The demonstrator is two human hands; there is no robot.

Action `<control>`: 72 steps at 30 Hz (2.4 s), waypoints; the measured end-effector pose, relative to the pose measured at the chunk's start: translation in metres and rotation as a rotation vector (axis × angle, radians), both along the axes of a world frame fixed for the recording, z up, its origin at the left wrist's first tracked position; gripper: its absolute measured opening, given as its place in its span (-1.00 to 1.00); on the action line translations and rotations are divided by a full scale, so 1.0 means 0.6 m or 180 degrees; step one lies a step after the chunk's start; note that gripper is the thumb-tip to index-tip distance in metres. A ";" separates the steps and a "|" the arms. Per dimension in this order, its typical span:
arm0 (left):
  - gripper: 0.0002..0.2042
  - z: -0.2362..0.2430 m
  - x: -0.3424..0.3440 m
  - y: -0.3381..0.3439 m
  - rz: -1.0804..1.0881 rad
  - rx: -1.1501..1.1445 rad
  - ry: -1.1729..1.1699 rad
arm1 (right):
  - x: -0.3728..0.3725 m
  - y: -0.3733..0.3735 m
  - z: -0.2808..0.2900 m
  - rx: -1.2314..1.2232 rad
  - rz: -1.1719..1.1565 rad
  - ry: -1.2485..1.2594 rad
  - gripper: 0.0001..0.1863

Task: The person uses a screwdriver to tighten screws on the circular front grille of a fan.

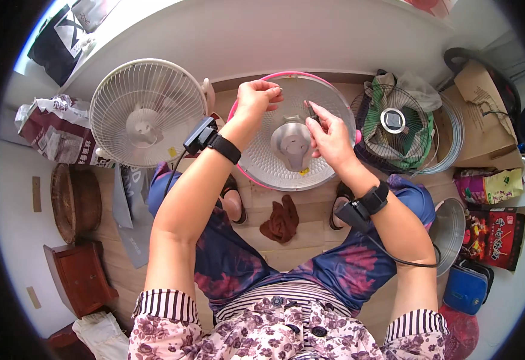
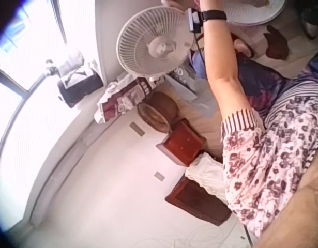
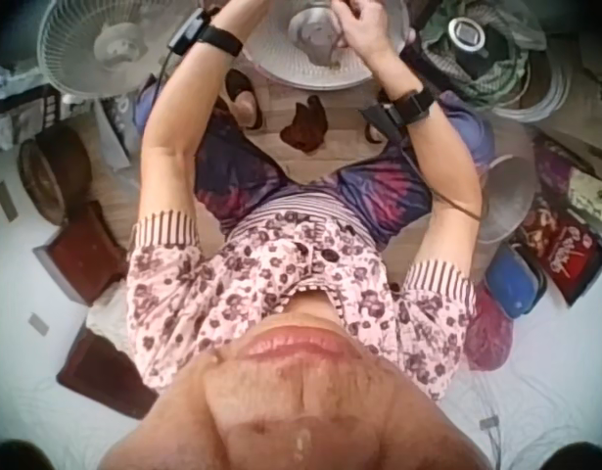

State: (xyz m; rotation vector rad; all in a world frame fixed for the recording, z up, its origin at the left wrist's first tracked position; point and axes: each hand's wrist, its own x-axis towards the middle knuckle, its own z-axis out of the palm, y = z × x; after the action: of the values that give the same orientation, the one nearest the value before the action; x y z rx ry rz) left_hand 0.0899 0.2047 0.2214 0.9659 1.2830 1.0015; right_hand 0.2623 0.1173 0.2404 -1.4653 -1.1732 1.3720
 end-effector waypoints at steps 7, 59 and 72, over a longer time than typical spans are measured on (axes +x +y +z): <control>-0.91 -0.001 0.022 0.012 0.0029 -0.0061 0.0032 | 0.007 -0.006 -0.029 0.0893 0.0115 -0.1022 -0.65; -0.94 -0.017 0.054 0.062 0.0135 0.0773 0.1059 | -0.031 0.025 -0.038 0.1233 -0.0506 -0.1614 -0.77; -0.93 -0.013 0.065 0.069 0.0208 0.0921 0.1749 | -0.042 0.038 -0.019 0.0864 -0.0410 -0.1373 -0.75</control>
State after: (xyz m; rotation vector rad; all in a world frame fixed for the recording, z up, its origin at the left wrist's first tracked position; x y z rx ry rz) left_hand 0.1288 0.2464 0.2137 1.5018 1.6531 1.0272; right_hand 0.2370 0.1398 0.2290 -1.6476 -1.4381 0.7912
